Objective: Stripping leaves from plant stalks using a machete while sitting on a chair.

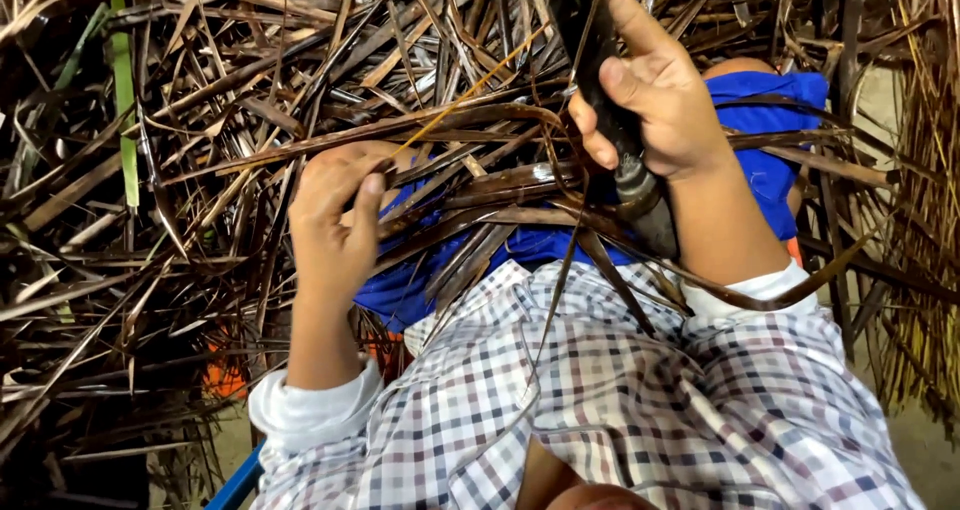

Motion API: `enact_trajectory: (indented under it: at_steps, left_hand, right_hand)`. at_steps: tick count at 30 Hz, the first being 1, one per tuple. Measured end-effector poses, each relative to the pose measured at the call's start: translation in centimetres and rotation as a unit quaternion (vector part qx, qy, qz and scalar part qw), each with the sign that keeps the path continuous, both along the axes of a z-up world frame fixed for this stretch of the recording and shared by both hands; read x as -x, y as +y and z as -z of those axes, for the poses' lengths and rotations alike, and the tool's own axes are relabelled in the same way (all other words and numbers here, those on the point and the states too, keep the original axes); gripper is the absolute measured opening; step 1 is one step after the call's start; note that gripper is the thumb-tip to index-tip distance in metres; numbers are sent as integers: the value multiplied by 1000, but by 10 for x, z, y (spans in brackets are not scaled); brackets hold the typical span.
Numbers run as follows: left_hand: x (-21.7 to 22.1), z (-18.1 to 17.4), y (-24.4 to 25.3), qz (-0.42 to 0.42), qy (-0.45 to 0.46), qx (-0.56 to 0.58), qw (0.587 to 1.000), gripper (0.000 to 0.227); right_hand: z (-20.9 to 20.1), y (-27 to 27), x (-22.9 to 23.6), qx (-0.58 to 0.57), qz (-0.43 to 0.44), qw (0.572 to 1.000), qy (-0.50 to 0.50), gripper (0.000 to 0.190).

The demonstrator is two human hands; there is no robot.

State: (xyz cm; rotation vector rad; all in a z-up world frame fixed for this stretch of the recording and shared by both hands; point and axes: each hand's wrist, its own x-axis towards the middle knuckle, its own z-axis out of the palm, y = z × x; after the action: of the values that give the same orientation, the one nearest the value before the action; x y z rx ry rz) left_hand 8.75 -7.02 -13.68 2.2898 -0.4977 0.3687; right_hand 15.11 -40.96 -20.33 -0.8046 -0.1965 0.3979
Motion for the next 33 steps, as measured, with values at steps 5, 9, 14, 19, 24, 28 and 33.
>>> enact_trajectory:
  at_steps: [5,9,14,19,24,28,33]
  left_hand:
    - [4,-8,8,-54,19,-192,980,29]
    - [-8,-3,-21,-13,-40,-135,990,31]
    - [-24,-2,-71,22,-133,-31,990,24]
    - [-28,5,-81,9,-120,-5,993,15]
    - [-24,11,-79,0,-53,26,998,12]
    - [-19,1,-70,22,-56,30,998,11]
    - [-6,0,-49,5,-53,-1,999,10]
  right_hand:
    - [-10,10,3,-8,-36,997,-68,72]
    - [-18,23,10,-18,-78,993,-84,70]
    - [-30,40,18,32,-119,986,-109,74]
    - [-38,44,29,60,-119,987,-92,71]
    - [-36,45,29,77,-115,984,-112,70]
    - [-35,41,27,42,-117,990,-72,72]
    - [-11,23,13,-10,-94,995,-43,76]
